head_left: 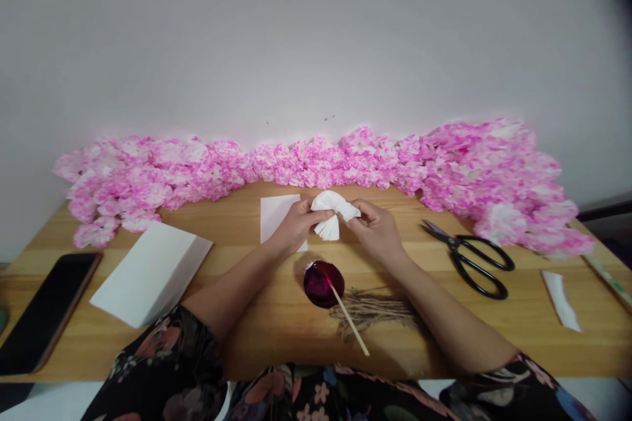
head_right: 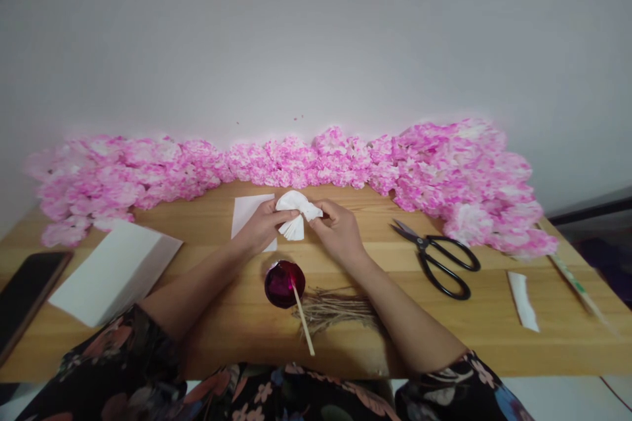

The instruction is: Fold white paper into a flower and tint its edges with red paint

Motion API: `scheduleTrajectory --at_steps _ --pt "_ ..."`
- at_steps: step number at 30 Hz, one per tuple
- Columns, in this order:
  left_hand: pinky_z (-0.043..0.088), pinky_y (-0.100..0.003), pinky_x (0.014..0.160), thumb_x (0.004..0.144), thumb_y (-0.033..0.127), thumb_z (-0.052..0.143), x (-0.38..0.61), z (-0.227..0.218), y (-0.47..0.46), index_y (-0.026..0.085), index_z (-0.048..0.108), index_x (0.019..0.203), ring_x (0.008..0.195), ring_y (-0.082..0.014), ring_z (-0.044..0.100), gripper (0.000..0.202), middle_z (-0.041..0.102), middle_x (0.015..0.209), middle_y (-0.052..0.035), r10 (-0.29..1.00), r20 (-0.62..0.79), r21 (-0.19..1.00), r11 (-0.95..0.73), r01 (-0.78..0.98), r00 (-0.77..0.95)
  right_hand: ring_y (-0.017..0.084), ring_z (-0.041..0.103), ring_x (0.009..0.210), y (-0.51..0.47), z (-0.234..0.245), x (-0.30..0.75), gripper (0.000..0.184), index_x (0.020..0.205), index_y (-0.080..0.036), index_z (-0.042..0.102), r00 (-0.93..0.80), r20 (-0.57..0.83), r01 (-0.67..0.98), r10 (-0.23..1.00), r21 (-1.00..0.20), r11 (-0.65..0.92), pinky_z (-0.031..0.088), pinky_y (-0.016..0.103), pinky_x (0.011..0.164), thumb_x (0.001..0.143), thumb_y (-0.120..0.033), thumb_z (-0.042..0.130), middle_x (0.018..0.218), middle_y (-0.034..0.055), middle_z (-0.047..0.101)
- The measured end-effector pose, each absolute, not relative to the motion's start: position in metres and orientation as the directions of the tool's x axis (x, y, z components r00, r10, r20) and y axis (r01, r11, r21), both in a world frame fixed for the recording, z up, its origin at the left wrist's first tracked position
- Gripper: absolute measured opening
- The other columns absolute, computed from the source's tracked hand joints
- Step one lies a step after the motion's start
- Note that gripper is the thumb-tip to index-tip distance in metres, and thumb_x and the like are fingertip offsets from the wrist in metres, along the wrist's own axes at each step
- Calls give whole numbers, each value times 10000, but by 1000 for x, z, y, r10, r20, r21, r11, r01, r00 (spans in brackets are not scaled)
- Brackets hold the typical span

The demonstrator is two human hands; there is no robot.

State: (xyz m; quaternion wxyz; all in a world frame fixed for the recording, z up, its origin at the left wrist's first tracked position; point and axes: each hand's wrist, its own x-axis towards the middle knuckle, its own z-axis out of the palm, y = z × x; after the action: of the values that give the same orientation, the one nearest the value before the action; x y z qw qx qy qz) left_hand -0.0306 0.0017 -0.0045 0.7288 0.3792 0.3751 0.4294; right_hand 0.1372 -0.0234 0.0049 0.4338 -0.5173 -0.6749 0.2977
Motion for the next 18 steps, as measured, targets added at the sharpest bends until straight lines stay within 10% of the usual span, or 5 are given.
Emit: scheduleTrajectory --at_steps 8,18 --pt "353 -210 566 566 186 732 -31 -1 1 141 582 634 594 -98 479 170 555 612 39 973 -67 997 76 -33 219 215 570 766 -29 7 135 128 789 -214 617 -296 544 678 786 -460 573 415 324 697 868 -215 517 791 78 652" --pt "433 -232 659 657 361 774 -28 -8 -1 141 642 921 706 -119 551 369 639 813 -9 956 -89 950 166 -264 279 197 579 716 -25 5 138 92 787 -210 595 -199 536 663 821 -543 515 429 311 665 820 -172 518 747 44 632"
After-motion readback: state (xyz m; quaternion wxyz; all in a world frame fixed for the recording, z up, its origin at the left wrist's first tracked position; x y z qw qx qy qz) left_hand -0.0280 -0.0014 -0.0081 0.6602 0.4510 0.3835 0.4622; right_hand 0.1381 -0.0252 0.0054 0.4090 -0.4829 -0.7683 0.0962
